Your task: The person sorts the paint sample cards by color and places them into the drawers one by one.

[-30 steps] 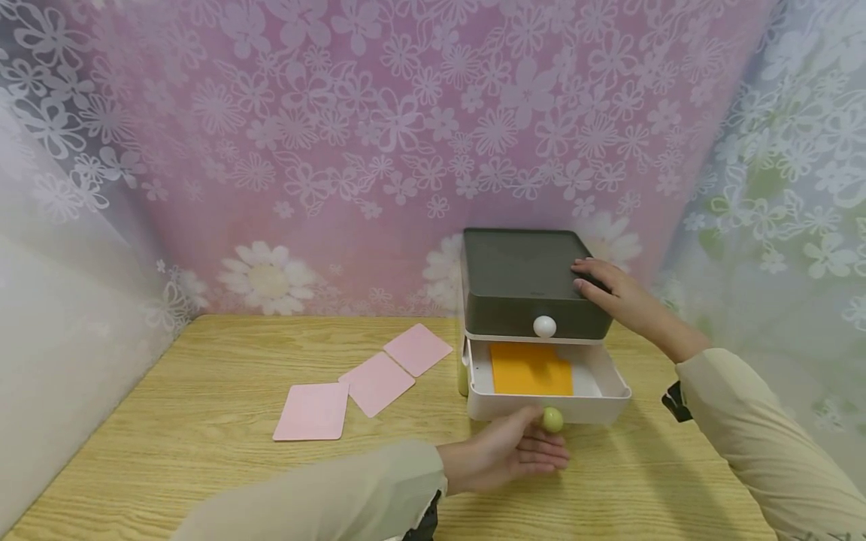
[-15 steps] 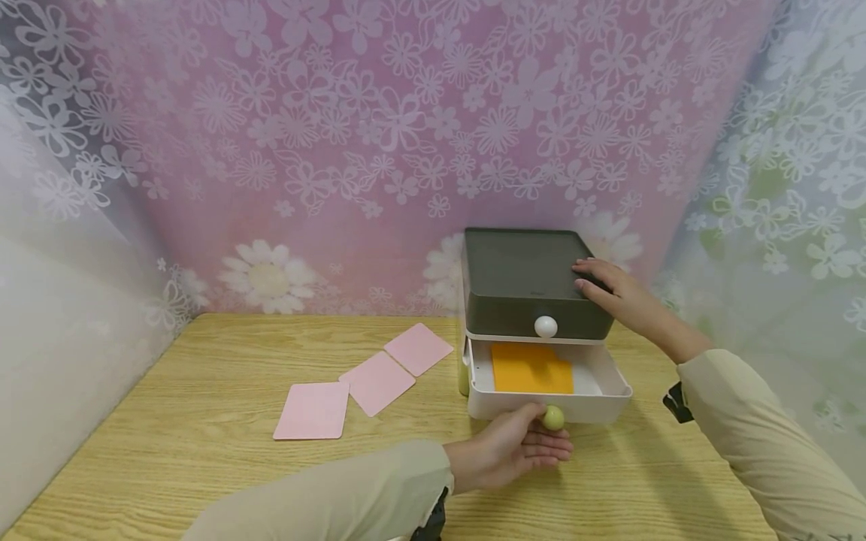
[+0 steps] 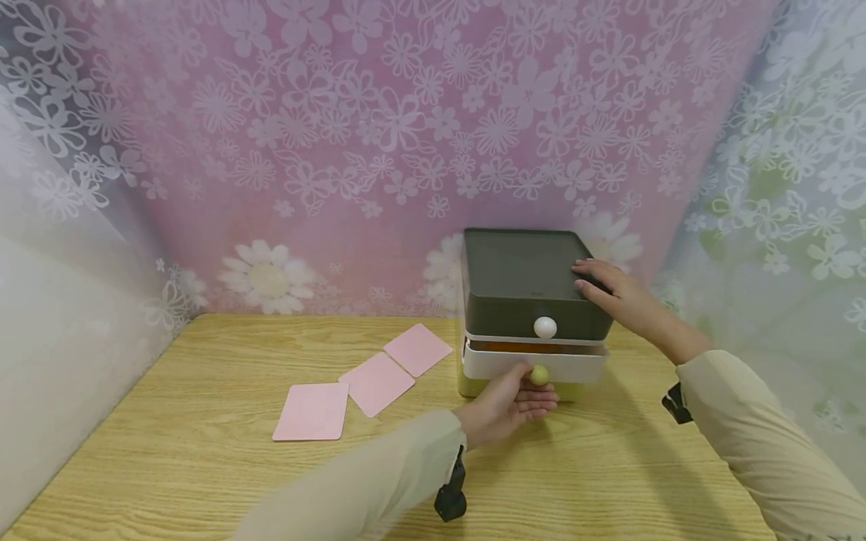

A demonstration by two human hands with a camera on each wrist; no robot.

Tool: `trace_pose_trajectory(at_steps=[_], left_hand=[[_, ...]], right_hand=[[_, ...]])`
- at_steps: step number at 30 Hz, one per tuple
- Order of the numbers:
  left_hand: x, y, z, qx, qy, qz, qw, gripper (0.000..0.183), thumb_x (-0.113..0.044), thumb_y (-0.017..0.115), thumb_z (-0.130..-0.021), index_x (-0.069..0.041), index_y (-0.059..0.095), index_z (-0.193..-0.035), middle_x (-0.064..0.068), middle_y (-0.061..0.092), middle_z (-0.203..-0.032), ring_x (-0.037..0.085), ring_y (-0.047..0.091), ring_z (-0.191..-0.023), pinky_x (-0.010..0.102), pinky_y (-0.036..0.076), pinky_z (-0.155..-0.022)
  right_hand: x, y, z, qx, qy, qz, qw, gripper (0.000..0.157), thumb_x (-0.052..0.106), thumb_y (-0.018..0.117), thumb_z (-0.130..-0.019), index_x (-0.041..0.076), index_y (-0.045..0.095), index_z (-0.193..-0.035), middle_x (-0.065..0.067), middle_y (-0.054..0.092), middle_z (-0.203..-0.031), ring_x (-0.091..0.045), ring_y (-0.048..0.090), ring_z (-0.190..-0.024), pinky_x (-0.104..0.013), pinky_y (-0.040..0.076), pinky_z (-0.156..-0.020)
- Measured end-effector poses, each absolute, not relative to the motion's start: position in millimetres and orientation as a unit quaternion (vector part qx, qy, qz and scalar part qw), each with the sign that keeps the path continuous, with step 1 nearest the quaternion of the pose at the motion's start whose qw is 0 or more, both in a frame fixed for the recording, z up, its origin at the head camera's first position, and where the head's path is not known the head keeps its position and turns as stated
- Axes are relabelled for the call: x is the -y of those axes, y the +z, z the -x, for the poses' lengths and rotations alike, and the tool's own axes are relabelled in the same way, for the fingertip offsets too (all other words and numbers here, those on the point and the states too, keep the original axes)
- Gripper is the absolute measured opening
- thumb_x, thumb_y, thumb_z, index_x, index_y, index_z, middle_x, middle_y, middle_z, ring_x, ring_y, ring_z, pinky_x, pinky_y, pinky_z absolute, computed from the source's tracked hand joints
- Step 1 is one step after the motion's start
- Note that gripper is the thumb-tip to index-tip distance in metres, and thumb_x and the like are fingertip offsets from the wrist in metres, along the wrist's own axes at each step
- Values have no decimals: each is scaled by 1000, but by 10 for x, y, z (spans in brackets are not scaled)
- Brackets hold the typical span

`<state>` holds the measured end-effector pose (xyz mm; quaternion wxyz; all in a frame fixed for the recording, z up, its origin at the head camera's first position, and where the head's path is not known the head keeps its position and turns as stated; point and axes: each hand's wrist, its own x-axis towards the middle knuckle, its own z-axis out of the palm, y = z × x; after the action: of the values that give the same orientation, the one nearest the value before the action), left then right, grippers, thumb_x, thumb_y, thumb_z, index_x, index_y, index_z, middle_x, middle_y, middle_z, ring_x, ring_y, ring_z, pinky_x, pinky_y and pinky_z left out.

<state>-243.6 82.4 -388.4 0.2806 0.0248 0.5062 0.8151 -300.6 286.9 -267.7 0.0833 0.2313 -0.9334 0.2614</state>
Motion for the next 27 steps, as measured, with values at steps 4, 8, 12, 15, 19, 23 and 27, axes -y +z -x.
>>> trace_pose_trajectory(at_steps=[4, 8, 12, 15, 19, 23, 27], left_hand=[[-834, -3931, 2576, -500, 821, -21, 273, 44, -35, 44, -93, 5, 59, -105, 9, 64, -90, 23, 64, -91, 28, 51, -82], [-842, -3933, 2644, -501, 823, -18, 266, 44, -35, 44, -92, 5, 60, -102, 11, 65, -92, 19, 65, -84, 28, 51, -81], [-844, -3934, 2663, -491, 826, -16, 275, 44, -34, 45, -92, 5, 60, -103, 12, 66, -94, 19, 65, -83, 28, 50, -82], [-816, -3957, 2650, -477, 827, -23, 295, 49, -37, 44, -93, 7, 58, -108, 17, 65, -104, 20, 64, -87, 30, 49, -86], [-742, -4028, 2593, -474, 808, -45, 348, 61, -43, 40, -94, 11, 53, -118, 25, 54, -123, 27, 61, -103, 32, 44, -95], [-695, -4119, 2536, -485, 779, -54, 394, 64, -44, 36, -93, 12, 52, -120, 26, 53, -124, 32, 55, -114, 36, 40, -100], [-681, -4204, 2525, -493, 766, -40, 411, 64, -43, 36, -91, 14, 53, -117, 26, 56, -120, 32, 56, -112, 40, 39, -102]], right_hand=[[-2859, -2681, 2999, 933, 260, -232, 85, 52, 31, 42, -97, -1, 36, -137, -25, 27, -144, -43, 19, -135, -62, 19, -103], [-2858, -2681, 2992, 933, 260, -235, 86, 52, 30, 42, -97, -2, 36, -137, -25, 27, -144, -44, 19, -134, -62, 19, -103], [-2866, -2681, 2998, 930, 267, -238, 87, 51, 29, 42, -97, -3, 36, -137, -26, 27, -144, -44, 18, -134, -62, 18, -103], [-2874, -2681, 3010, 928, 269, -241, 87, 51, 28, 42, -97, -3, 36, -136, -26, 27, -144, -44, 17, -135, -62, 18, -103], [-2879, -2684, 3020, 928, 268, -243, 87, 51, 28, 42, -97, -3, 36, -137, -27, 28, -143, -44, 18, -134, -62, 18, -103], [-2875, -2688, 3020, 930, 268, -237, 87, 51, 29, 42, -97, -2, 36, -137, -25, 28, -144, -43, 18, -135, -62, 18, -103], [-2870, -2684, 3017, 931, 266, -234, 84, 51, 30, 42, -97, -1, 36, -137, -25, 27, -145, -43, 17, -136, -62, 18, -104]])
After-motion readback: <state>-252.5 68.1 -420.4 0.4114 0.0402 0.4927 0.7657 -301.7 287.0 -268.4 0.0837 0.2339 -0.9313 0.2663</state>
